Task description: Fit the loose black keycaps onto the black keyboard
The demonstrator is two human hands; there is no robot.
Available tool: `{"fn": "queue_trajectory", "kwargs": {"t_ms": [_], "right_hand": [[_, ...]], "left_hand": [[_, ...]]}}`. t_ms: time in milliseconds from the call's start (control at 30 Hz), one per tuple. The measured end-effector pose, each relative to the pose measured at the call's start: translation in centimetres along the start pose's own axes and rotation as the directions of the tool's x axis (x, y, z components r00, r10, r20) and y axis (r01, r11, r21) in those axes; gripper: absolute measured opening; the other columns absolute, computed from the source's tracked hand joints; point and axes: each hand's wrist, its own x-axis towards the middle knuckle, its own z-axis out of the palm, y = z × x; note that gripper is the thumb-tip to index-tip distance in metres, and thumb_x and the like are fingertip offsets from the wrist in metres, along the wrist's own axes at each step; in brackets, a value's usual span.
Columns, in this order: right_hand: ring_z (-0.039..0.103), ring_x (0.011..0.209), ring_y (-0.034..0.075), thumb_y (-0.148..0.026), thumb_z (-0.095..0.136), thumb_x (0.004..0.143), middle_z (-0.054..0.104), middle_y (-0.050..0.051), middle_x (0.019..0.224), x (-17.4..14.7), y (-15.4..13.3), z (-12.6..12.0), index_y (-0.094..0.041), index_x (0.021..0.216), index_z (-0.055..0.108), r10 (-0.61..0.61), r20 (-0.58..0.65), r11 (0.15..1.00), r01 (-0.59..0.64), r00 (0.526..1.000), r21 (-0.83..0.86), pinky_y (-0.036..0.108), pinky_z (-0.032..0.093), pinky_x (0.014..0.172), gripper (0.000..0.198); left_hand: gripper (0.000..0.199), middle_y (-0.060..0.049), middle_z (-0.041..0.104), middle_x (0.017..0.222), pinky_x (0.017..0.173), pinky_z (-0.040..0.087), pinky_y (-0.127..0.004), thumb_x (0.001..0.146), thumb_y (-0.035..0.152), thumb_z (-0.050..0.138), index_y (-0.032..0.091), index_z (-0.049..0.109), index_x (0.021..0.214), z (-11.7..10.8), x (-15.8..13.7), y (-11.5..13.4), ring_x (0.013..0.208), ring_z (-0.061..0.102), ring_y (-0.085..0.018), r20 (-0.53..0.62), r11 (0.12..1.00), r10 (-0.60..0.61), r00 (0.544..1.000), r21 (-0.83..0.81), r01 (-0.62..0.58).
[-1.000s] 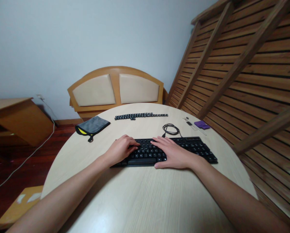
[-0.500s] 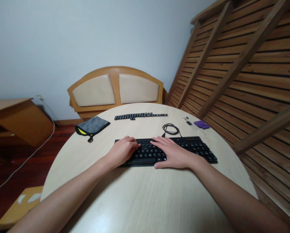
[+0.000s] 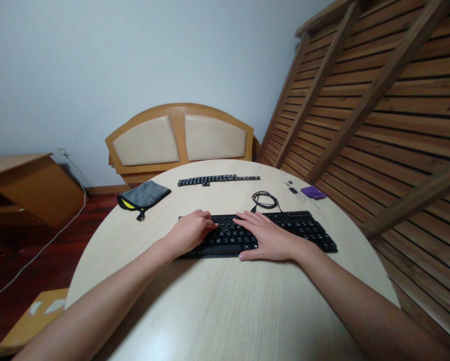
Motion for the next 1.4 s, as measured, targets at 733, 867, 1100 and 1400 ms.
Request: {"fn": "queue_trajectory", "kwargs": {"t_ms": [733, 867, 1100, 1400], "right_hand": [[0.017, 0.15, 0.038, -0.079, 0.063, 0.071, 0.023, 0.011, 0.164, 0.0, 0.3, 0.3, -0.025, 0.154, 0.036, -0.005, -0.006, 1.0, 0.005, 1.0, 0.01, 0.057, 0.012, 0.123, 0.103], [0.017, 0.15, 0.037, -0.08, 0.063, 0.072, 0.022, 0.01, 0.164, 0.0, 0.3, 0.2, -0.026, 0.154, 0.035, -0.01, -0.001, 1.0, 0.01, 1.0, 0.01, 0.056, 0.011, 0.123, 0.103], [0.016, 0.151, 0.036, -0.082, 0.06, 0.072, 0.022, 0.011, 0.164, 0.0, 0.1, -0.1, -0.023, 0.155, 0.034, 0.004, 0.021, 1.0, -0.004, 1.0, -0.003, 0.055, 0.011, 0.123, 0.105], [0.014, 0.151, 0.035, -0.083, 0.059, 0.072, 0.021, 0.01, 0.164, -0.1, 0.2, -0.1, -0.024, 0.155, 0.033, -0.012, 0.025, 1.0, 0.012, 1.0, 0.01, 0.054, 0.01, 0.124, 0.105]], "left_hand": [[0.03, -0.005, 0.075, 0.103, 0.075, 0.051, -0.029, 0.095, 0.035, 0.05, 0.022, 0.075, 0.107, -0.7, 1.7, -2.9, 0.084, 0.068, -0.02, -0.012, 0.971, -0.186, 0.983, -0.154, 0.182], [0.033, -0.005, 0.073, 0.113, 0.079, 0.051, -0.027, 0.096, 0.035, 0.05, 0.023, 0.068, 0.12, -0.3, 4.3, -5.7, 0.092, 0.068, -0.021, -0.109, 0.932, -0.356, 0.928, 0.036, 0.361], [0.046, -0.009, 0.071, 0.118, 0.085, 0.051, -0.033, 0.094, 0.027, 0.051, 0.024, 0.053, 0.14, 1.7, 8.5, -10.9, 0.104, 0.067, -0.027, -0.109, 0.854, -0.489, 0.866, 0.143, 0.5], [0.044, -0.013, 0.068, 0.122, 0.088, 0.05, -0.037, 0.095, 0.028, 0.047, 0.025, 0.055, 0.138, 2.6, 10.9, -12.2, 0.106, 0.067, -0.03, -0.074, 0.813, -0.534, 0.842, 0.228, 0.536]]}}
